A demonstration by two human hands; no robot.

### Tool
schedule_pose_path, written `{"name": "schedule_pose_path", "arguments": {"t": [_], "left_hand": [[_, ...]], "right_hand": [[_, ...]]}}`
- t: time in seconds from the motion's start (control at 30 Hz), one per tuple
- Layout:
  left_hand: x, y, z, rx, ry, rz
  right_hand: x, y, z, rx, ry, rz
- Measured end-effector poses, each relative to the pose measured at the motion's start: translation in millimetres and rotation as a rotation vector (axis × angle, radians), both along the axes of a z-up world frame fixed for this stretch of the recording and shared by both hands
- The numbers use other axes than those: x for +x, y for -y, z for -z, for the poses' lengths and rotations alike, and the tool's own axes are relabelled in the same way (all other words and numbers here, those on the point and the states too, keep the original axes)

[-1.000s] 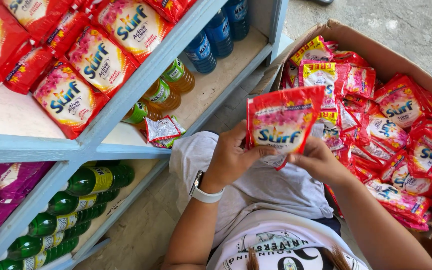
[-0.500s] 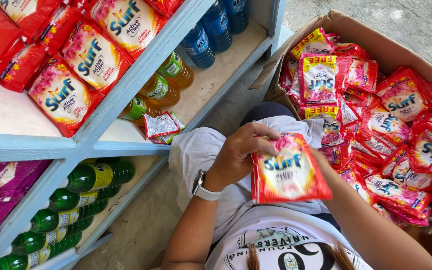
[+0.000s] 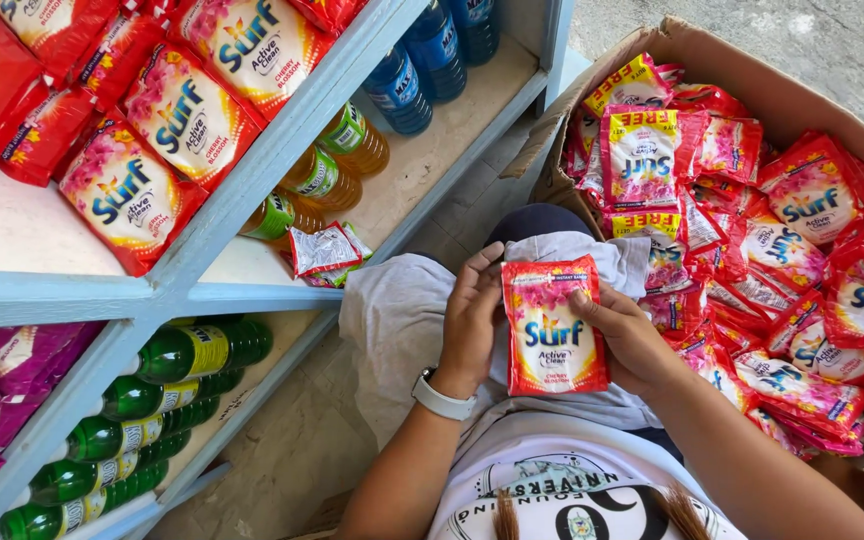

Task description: Stocking and organizing detergent sachets from a cardboard box onto store shelves.

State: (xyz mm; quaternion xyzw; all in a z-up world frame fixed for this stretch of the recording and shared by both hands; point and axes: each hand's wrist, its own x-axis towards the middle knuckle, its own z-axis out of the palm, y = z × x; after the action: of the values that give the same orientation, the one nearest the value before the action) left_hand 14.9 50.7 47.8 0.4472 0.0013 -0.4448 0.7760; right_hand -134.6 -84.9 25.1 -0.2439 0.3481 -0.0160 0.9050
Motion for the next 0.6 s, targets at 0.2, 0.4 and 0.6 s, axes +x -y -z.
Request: {"name": "schedule_pose_path", "arguments": {"t": [0.2, 0.4, 0.6], "left_hand": [[-27.4, -6.2, 27.8, 0.161, 0.117, 0.117], [-29.2, 6.9, -7.9, 0.2, 0.186, -0.168], [-13.9, -13.6, 37.3, -0.055, -0.296, 0.043]], "right_hand": [[16.7, -13.0, -23.2, -0.116, 0.056, -0.014], [17.3, -10.4, -45.2, -1.6, 0.128, -0.382], [15.4, -8.4, -73.2, -1.664, 0.025, -0.546]]}}
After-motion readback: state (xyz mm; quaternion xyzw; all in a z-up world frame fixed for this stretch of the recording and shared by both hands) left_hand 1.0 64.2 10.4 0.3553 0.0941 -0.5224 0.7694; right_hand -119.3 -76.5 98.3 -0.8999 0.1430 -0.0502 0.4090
